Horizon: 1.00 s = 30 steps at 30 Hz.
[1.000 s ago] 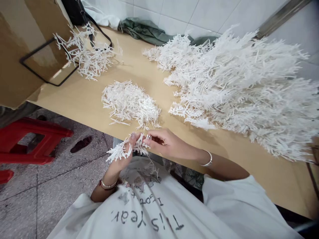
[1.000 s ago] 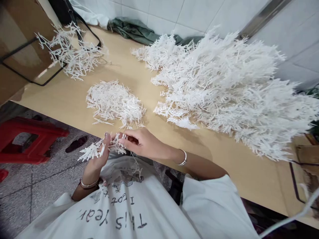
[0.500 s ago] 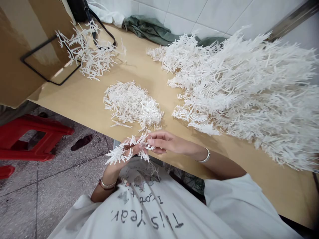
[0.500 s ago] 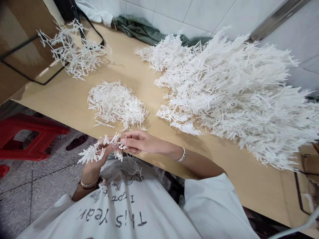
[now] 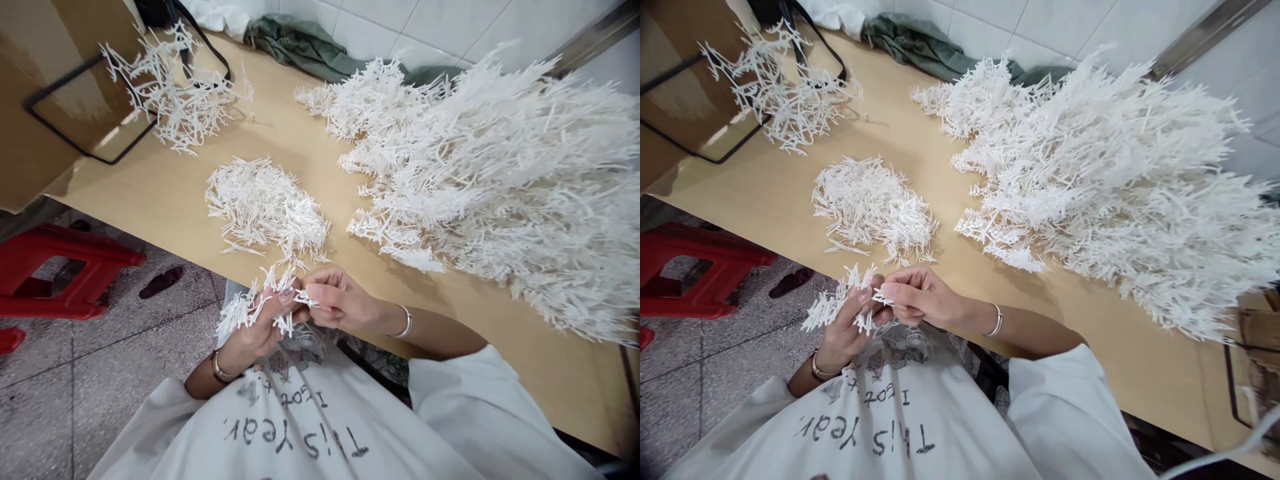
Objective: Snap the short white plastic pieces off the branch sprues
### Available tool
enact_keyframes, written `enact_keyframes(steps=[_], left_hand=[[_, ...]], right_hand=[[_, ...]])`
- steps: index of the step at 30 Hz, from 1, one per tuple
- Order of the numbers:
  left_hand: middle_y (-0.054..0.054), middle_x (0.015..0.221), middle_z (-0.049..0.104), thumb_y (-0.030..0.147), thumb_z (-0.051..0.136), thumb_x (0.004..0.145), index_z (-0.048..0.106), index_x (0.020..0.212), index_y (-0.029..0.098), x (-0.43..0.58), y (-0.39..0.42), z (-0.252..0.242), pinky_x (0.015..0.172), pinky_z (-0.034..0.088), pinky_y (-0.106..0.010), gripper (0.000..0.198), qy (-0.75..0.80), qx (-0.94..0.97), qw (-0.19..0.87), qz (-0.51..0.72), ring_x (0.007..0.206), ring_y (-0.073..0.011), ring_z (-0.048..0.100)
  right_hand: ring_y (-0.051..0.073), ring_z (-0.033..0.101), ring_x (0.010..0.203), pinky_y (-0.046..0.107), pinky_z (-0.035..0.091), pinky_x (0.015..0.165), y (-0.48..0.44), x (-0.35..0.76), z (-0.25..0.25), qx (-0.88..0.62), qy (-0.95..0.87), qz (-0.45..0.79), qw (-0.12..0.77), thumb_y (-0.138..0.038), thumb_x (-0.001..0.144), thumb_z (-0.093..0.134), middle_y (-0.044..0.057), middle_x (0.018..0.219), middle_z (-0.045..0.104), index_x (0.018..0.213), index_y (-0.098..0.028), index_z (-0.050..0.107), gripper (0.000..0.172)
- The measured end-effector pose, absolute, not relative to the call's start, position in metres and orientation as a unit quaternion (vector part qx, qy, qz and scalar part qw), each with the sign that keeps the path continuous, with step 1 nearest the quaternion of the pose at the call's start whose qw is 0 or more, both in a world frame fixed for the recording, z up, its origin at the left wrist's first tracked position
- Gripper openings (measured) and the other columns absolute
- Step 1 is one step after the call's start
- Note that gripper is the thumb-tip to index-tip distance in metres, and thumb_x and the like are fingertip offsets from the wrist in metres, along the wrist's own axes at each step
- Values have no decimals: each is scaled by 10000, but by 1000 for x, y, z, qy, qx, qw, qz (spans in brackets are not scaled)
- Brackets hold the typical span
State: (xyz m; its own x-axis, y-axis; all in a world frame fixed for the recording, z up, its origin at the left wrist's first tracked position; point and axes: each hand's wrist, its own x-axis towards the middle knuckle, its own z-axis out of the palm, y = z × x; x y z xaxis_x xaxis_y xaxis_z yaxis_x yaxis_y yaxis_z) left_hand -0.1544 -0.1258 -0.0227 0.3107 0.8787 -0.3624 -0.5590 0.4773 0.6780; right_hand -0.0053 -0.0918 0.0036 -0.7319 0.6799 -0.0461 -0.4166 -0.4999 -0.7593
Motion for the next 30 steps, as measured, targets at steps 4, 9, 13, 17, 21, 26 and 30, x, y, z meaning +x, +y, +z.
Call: enact_keyframes(steps=[4, 9, 13, 17, 21, 26, 30], left_hand=[[50, 548, 357, 413, 778, 616, 536, 613, 169, -145, -123, -11, 524, 416, -182, 344, 297, 149, 827, 454, 517, -65, 361], [60, 521, 320, 372, 779, 604, 602, 715, 160, -143, -124, -10, 488, 400, -170, 297, 297, 87, 845, 435, 510, -72, 364], [73, 501, 268, 287, 767, 613, 534, 633, 156, -144, -123, -7, 446, 349, -137, 268, 256, 41, 868, 423, 461, -45, 292], [80, 468, 178, 338, 677, 717, 394, 558, 182, -144, -123, -6, 411, 299, -159, 361, 204, 65, 882, 420, 414, -56, 193], [81, 484, 192, 409, 661, 746, 423, 612, 194, -142, -125, -9, 424, 286, -198, 348, 206, 150, 862, 439, 417, -65, 160], [80, 502, 233, 420, 693, 707, 422, 608, 190, -139, -120, -8, 449, 273, -211, 369, 245, 195, 825, 471, 433, -63, 176], [68, 505, 293, 513, 686, 684, 427, 554, 179, -141, -116, -11, 431, 235, -216, 442, 317, 216, 795, 469, 435, -61, 207]], right_hand=[[-8, 190, 312, 120, 197, 314, -94, -5, 7, -196, -343, 856, 332, -289, 863, 586, -123, 421, 255, 595, -152, 423, 342], [-12, 192, 298, 106, 199, 297, -98, -3, 6, -227, -310, 866, 321, -315, 825, 631, -123, 396, 273, 555, -152, 385, 400], [-5, 187, 280, 115, 193, 297, -100, -1, 7, -182, -297, 884, 312, -344, 857, 585, -124, 375, 253, 545, -165, 340, 436], [4, 221, 316, 138, 207, 334, -95, 2, 16, -138, -358, 861, 335, -350, 898, 524, -105, 402, 263, 525, -172, 311, 464], [19, 262, 385, 165, 239, 392, -85, 8, 24, -148, -485, 787, 352, -381, 929, 467, -93, 490, 264, 595, -186, 336, 408], [50, 355, 530, 203, 332, 545, -63, 18, 28, -280, -754, 514, 297, -338, 982, 334, -43, 629, 362, 725, -177, 401, 311], [87, 425, 591, 235, 295, 574, -43, 26, 17, -420, -862, 207, 195, -321, 990, 308, 6, 703, 480, 838, -151, 475, 282]])
